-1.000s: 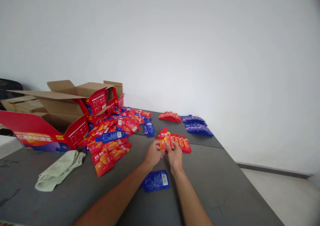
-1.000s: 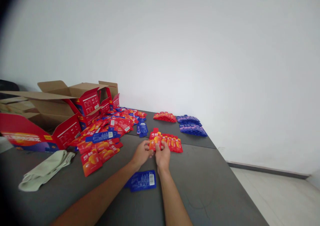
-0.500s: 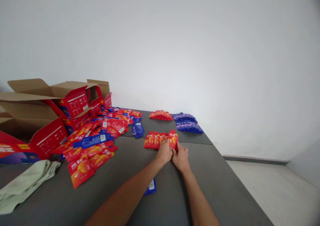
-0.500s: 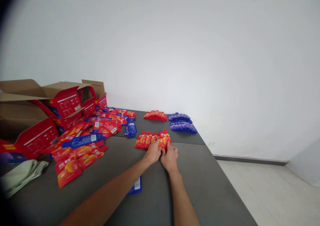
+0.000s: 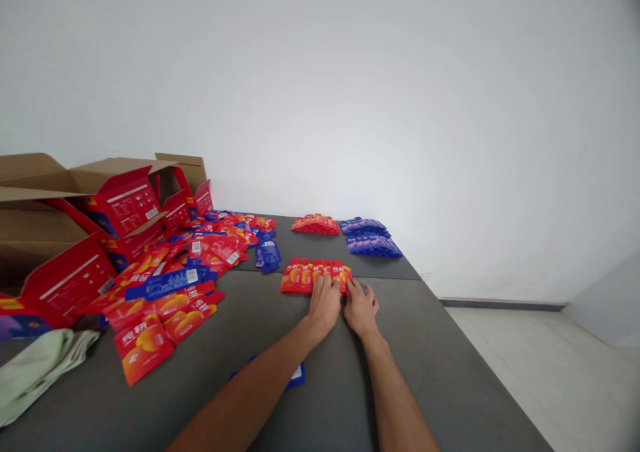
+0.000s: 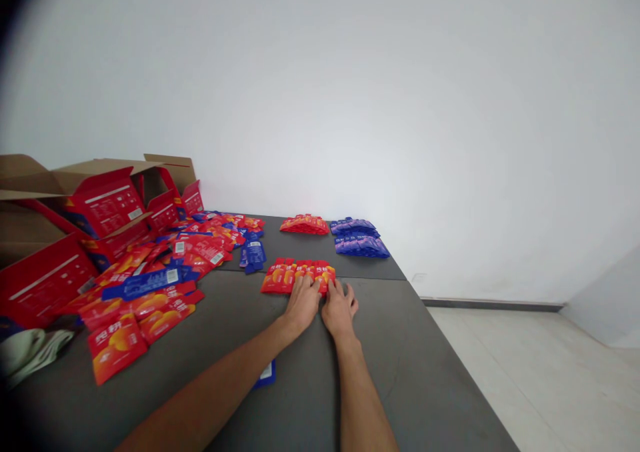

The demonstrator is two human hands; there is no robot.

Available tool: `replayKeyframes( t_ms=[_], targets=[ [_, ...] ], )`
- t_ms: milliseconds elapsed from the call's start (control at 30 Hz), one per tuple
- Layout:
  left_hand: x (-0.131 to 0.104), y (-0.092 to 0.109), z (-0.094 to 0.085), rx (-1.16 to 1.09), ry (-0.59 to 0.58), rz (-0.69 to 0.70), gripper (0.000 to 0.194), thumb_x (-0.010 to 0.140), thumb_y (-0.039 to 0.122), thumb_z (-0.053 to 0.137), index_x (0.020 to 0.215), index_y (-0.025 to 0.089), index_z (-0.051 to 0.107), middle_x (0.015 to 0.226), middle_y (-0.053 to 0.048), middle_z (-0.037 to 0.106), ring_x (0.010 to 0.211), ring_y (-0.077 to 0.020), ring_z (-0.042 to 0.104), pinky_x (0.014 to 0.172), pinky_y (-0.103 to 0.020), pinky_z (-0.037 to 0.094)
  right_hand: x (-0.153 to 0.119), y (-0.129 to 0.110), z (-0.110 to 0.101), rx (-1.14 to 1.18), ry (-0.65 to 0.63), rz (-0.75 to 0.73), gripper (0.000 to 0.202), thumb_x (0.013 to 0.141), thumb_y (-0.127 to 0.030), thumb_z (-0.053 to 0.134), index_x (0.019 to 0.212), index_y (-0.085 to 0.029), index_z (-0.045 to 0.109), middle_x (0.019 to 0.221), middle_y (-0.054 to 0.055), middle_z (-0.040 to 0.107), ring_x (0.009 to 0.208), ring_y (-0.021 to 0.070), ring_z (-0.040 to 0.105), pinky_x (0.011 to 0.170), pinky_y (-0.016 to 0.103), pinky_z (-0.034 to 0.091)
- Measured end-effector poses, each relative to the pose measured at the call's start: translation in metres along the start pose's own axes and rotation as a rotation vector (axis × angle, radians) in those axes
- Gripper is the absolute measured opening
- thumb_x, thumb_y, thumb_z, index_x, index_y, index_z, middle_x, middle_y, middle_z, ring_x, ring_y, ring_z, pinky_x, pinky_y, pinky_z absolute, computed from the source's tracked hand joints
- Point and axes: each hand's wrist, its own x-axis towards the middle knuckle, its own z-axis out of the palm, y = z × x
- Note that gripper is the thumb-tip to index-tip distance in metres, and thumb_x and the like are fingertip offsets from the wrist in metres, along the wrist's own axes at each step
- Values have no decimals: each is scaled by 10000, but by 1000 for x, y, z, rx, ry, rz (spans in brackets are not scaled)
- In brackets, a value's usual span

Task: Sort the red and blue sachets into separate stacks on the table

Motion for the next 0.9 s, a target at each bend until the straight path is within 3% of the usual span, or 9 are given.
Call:
replayKeyframes(
  t_ms=[267, 467, 667, 900],
  targets=[
    [-4, 2, -9, 10, 21, -6, 381, 913, 178, 380, 1212, 144, 613, 1212, -161, 571, 1201, -317, 435, 1072, -462, 294, -4, -6, -6, -1, 25, 11, 544, 908, -234, 344, 1443, -289, 427, 1494, 45, 411, 1368, 337, 256, 1038, 555, 266],
    [-19, -11, -40, 62, 67, -52, 366, 895, 184, 414, 1209, 135, 593, 1248, -180, 541, 1194, -334, 420, 1038, -499, 301, -12, -31, -12, -45, 106, -60, 557, 878, -195, 369, 1419, -296, 459, 1505, 23, 393, 1377, 325, 240, 1056, 517, 256],
    [-49, -55, -82, 150, 117, -121, 364, 870, 196, 460, 1211, 159, 584, 1268, -172, 524, 1192, -311, 409, 996, -451, 334, -27, -84, -6, -50, 27, -219, 686, 756, -99, 453, 1412, -302, 470, 1526, 15, 366, 1401, 311, 213, 1076, 491, 230],
    [-96, -131, -119, 300, 167, -381, 322, 867, 262, 502, 1138, 148, 632, 1249, -194, 546, 1220, -362, 397, 1017, -522, 296, -49, -158, 14, 18, -50, -369, 662, 763, -87, 456, 1380, -323, 501, 1501, 3, 403, 1369, 312, 279, 1057, 481, 266]
  ],
)
